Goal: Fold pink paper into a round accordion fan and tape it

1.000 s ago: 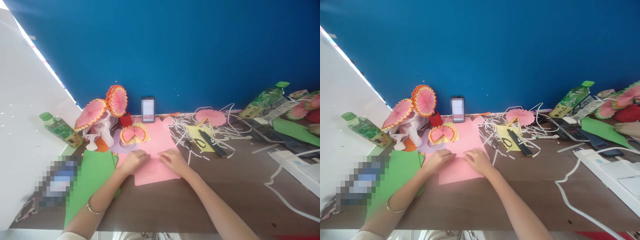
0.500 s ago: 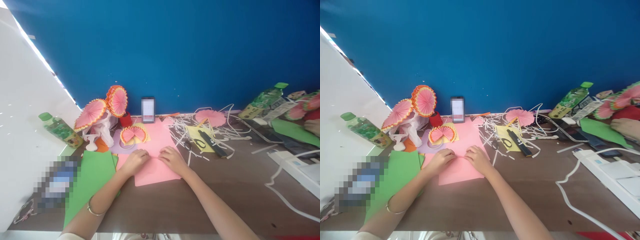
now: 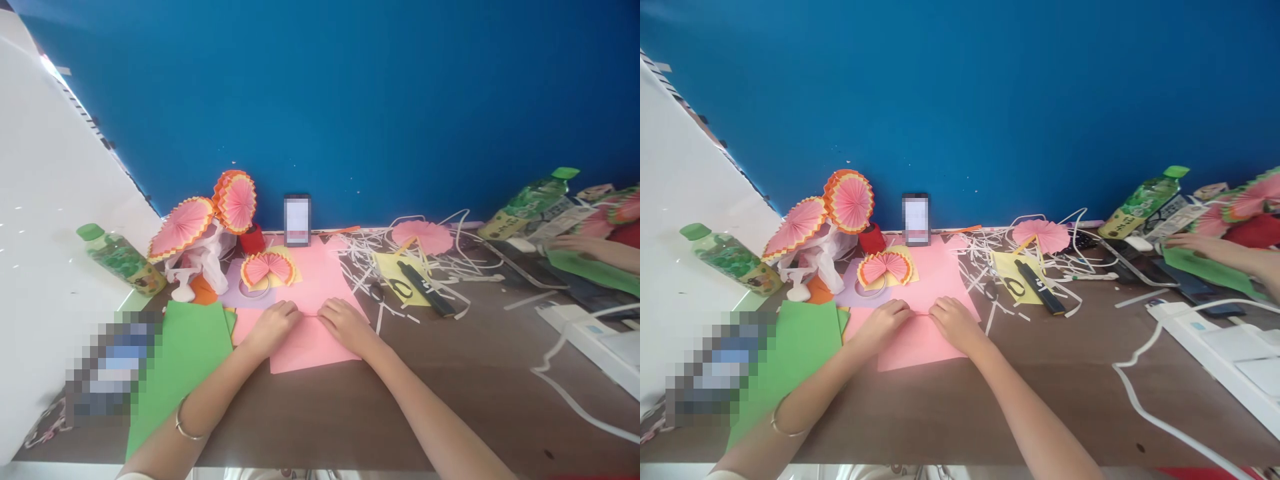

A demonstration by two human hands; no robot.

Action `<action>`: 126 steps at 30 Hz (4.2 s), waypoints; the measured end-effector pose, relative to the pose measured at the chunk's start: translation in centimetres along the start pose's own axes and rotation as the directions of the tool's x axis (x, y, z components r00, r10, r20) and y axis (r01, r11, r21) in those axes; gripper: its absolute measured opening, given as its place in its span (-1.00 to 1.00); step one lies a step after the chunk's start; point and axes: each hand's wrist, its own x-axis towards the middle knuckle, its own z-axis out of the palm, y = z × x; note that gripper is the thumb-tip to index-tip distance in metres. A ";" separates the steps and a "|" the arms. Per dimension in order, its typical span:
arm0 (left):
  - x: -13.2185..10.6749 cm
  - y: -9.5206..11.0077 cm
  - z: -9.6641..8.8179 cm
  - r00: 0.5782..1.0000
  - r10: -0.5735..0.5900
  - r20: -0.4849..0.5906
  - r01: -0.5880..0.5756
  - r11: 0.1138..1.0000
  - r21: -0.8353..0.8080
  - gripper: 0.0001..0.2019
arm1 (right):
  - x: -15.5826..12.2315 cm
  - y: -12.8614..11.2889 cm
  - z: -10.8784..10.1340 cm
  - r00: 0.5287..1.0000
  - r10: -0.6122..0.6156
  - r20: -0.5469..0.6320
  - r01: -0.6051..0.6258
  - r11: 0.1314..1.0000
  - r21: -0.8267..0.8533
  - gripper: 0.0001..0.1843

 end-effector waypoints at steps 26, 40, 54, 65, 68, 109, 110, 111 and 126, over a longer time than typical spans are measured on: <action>-0.2 -0.5 -0.3 0.986 -0.162 0.042 0.167 0.953 -0.254 -0.75 | 0.9 -1.1 1.6 0.957 0.283 -0.059 -0.255 0.924 0.285 -0.85; -0.4 -1.3 -0.7 0.978 -0.202 0.051 0.208 0.938 -0.279 -0.80 | 1.3 -1.9 1.2 0.943 0.330 -0.032 -0.313 0.918 0.243 -0.84; 0.1 -0.8 0.6 0.967 -0.247 -0.053 0.226 0.939 -0.258 -0.83 | 1.8 -1.9 1.6 0.974 0.218 -0.065 -0.198 0.953 0.231 -0.84; 0.2 -1.3 0.0 0.944 -0.328 -0.038 0.273 0.841 -0.467 -0.83 | 1.8 -1.8 1.7 0.955 0.290 -0.062 -0.267 0.933 0.243 -0.86; 0.1 -1.4 0.0 0.949 -0.314 -0.042 0.262 0.852 -0.453 -0.82 | 1.8 -1.9 1.6 0.950 0.304 -0.074 -0.283 0.936 0.209 -0.86; -0.5 2.6 1.6 0.990 -0.101 -0.094 0.103 0.995 0.012 -0.63 | 2.5 -2.8 2.1 0.873 0.476 -0.111 -0.457 0.875 0.158 -0.77; -0.6 2.8 1.8 0.996 -0.077 -0.052 0.080 0.995 0.055 -0.61 | 2.5 -2.8 2.1 0.871 0.477 -0.116 -0.457 0.874 0.164 -0.78; -0.7 2.9 2.0 0.998 -0.060 -0.015 0.061 0.994 0.091 -0.59 | 2.5 -2.7 2.2 0.870 0.480 -0.118 -0.458 0.873 0.168 -0.78; -0.7 3.8 1.0 0.999 0.017 0.049 -0.027 0.977 0.210 -0.62 | 1.5 -2.1 1.7 0.877 0.466 -0.114 -0.454 0.883 0.115 -0.80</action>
